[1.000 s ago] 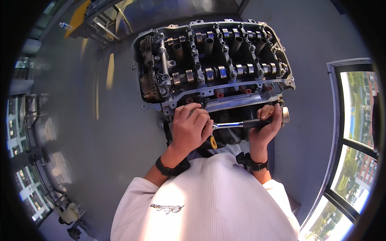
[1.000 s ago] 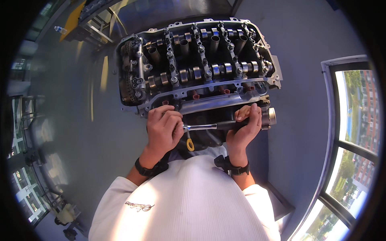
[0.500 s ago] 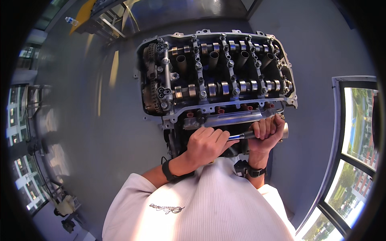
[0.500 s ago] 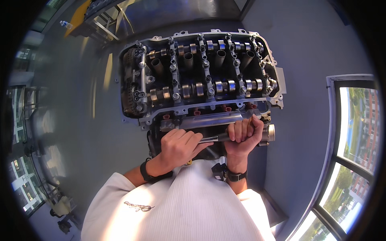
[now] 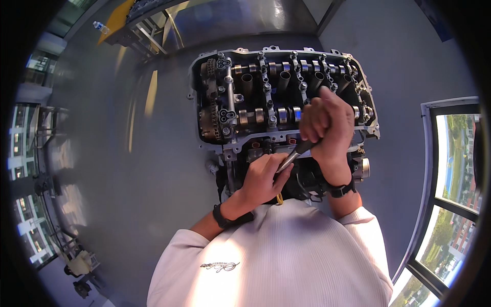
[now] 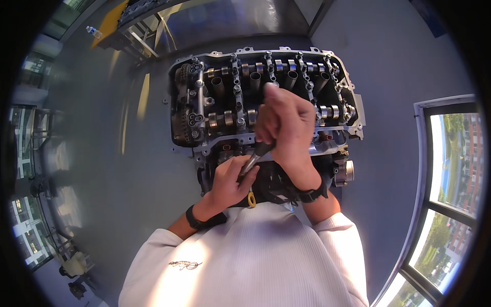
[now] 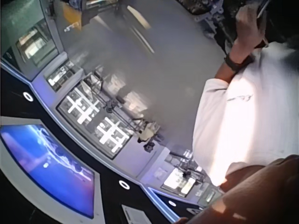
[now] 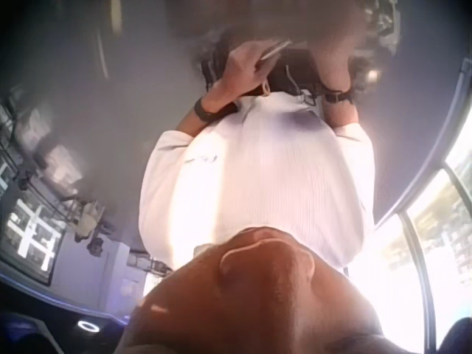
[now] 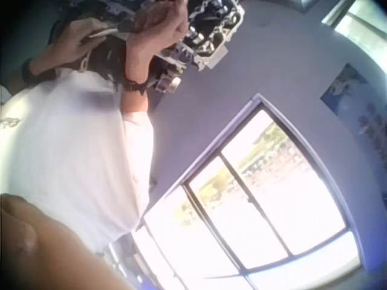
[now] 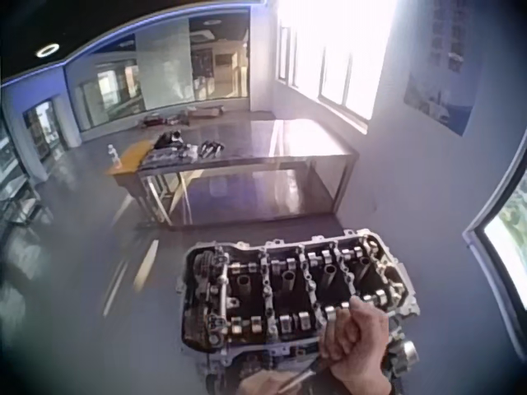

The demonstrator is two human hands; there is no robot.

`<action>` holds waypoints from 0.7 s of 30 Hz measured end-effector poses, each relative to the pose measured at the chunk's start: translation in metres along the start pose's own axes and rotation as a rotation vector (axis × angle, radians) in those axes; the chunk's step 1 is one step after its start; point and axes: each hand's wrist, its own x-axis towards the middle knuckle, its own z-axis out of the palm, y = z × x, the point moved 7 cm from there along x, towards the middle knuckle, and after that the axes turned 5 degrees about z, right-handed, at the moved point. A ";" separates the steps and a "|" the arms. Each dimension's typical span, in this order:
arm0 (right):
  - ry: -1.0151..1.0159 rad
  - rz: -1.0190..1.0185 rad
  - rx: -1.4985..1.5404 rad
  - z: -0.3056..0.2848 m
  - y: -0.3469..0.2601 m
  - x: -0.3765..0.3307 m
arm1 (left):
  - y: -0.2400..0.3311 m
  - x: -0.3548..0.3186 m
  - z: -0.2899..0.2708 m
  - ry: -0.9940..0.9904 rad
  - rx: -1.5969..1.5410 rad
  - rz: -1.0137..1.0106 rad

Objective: The person is using a socket wrench to loosen and remove bolts from an internal combustion engine block mounted on a stand.

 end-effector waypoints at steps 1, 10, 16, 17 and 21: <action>0.140 0.010 0.122 -0.031 0.000 -0.008 | 0.008 0.002 0.003 -0.072 0.013 0.092; 0.487 -0.062 0.470 -0.126 0.010 -0.051 | 0.020 0.007 0.019 -0.449 0.386 0.271; 0.201 -0.043 0.432 -0.106 -0.001 -0.038 | 0.019 0.003 0.024 -0.243 0.370 0.339; 0.181 -0.041 0.350 -0.105 -0.001 -0.037 | 0.019 0.000 0.024 -0.195 0.362 0.354; 0.172 0.010 0.211 -0.102 -0.005 -0.051 | 0.019 -0.001 0.019 -0.067 0.309 0.319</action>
